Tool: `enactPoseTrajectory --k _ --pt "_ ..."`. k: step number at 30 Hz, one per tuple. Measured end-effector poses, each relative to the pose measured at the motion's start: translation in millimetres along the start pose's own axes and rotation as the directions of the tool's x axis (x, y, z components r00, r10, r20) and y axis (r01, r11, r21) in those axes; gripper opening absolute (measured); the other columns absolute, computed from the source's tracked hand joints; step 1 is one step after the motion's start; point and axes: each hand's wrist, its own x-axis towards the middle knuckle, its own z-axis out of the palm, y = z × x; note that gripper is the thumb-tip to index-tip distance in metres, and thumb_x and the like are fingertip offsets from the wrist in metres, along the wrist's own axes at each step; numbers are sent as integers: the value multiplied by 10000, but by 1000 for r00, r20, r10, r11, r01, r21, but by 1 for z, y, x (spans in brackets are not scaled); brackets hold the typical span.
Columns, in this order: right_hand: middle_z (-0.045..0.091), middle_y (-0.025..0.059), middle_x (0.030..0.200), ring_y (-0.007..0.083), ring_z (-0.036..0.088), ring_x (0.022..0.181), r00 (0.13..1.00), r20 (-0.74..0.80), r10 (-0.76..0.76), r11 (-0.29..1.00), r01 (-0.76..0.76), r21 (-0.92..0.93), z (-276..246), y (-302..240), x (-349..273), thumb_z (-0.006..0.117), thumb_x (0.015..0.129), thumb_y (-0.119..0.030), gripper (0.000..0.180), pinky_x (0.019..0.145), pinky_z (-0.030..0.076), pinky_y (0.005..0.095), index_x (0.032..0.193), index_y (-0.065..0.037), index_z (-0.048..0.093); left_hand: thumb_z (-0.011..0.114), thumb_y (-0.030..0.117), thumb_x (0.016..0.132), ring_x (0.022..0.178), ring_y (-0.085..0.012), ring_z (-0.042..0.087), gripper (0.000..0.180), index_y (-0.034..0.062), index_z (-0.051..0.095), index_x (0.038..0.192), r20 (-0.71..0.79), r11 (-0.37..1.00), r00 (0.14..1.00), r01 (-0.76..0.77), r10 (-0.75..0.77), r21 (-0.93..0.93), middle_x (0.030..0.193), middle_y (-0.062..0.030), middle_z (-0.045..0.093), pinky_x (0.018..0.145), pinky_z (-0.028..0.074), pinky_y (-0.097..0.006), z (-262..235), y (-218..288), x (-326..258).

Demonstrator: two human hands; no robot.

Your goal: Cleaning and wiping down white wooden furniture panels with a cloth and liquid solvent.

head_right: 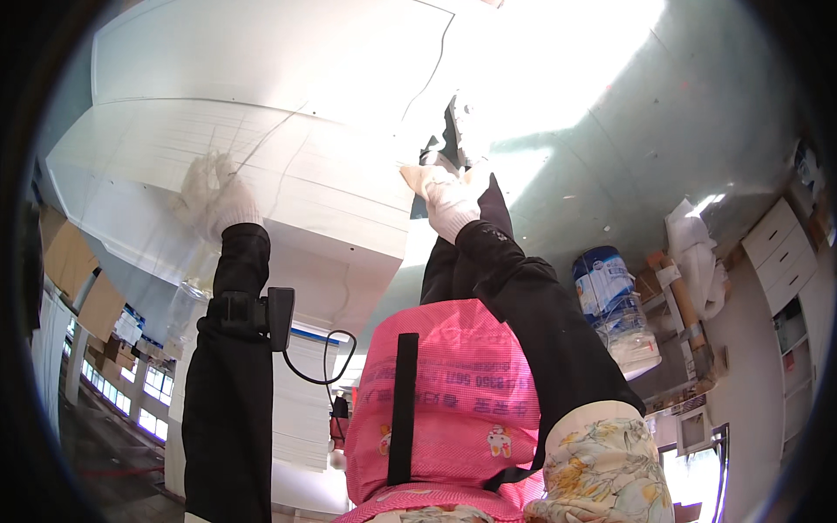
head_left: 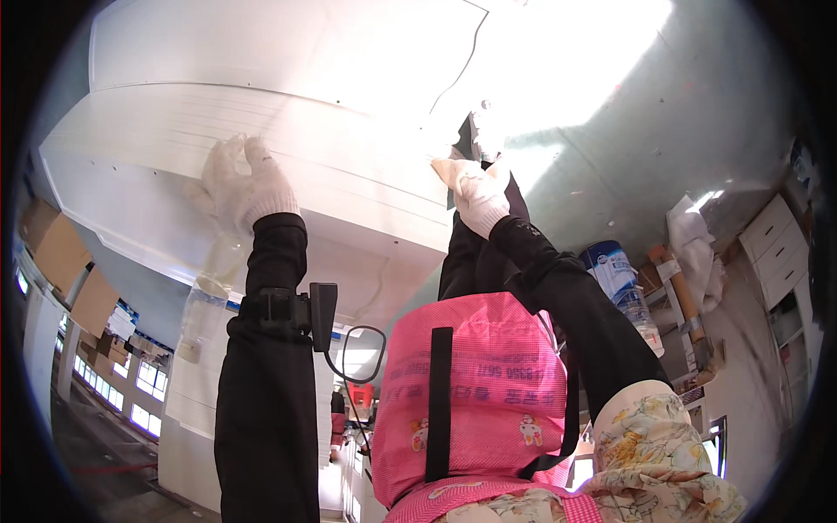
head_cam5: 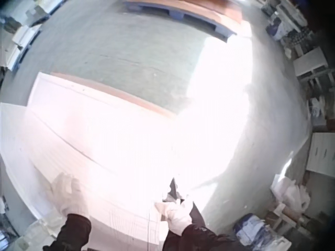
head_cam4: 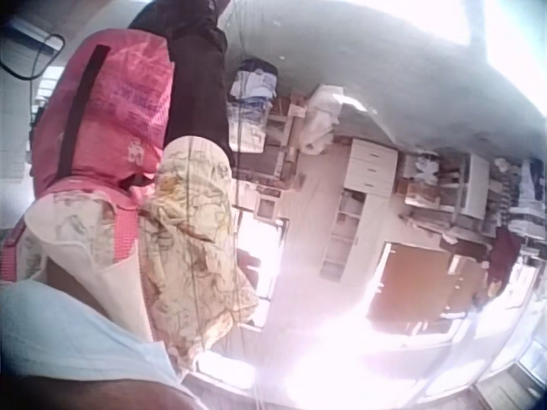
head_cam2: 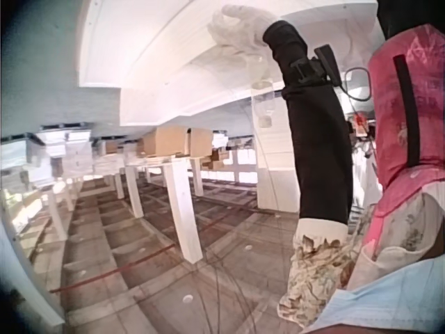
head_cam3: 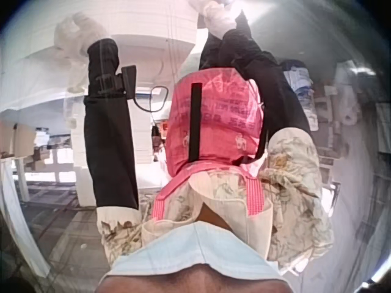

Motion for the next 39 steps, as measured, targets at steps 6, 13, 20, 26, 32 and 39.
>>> enactPoseTrajectory --k 6,13,20,26,32,39 --pt "605 86 873 183 587 796 985 125 -116 824 26 566 -14 -65 -74 523 838 15 314 662 444 306 1125 -64 624 653 306 848 1369 -307 303 219 180 701 1021 -36 999 999 31 -31 7 1235 -20 613 1105 339 -391 -9 -6 3" --pt "554 130 1065 324 540 1029 965 142 -221 943 249 -222 -31 -9 -11 574 760 -47 333 922 394 488 1092 -74 585 681 221 826 1346 -331 313 161 141 691 966 8 970 1000 31 -30 -242 1174 -58 635 1099 337 -413 9 -3 0" --pt "546 103 1168 285 529 1155 914 399 -78 724 327 -608 -38 -77 35 621 762 -134 394 945 437 478 1152 -136 566 681 227 821 1294 -321 390 148 134 694 936 -58 987 998 24 -33 -160 1155 -61 633 1068 366 -417 -7 -5 5" --pt "592 72 1075 288 575 1078 874 469 -125 838 346 -421 -43 -96 31 568 845 -268 226 875 469 415 1000 -103 564 668 239 837 1321 -320 361 167 116 697 947 12 982 999 47 -45 -183 1241 -63 588 1040 399 -412 -9 -5 4" --pt "514 120 1241 307 546 1138 841 533 -94 628 465 -623 -20 -109 102 694 768 -81 375 954 453 400 1099 -48 519 684 239 840 1264 -291 434 179 103 697 955 -61 987 998 2 -12 -160 1242 -78 596 1047 399 -404 -5 1 0" --pt "522 68 1119 270 547 1078 812 525 -256 701 530 -478 -48 -101 29 617 809 -162 351 941 454 408 1159 -139 602 684 257 858 1176 -281 533 221 81 678 991 -79 992 992 -102 96 -72 1243 -119 599 993 451 -397 -5 -7 1"
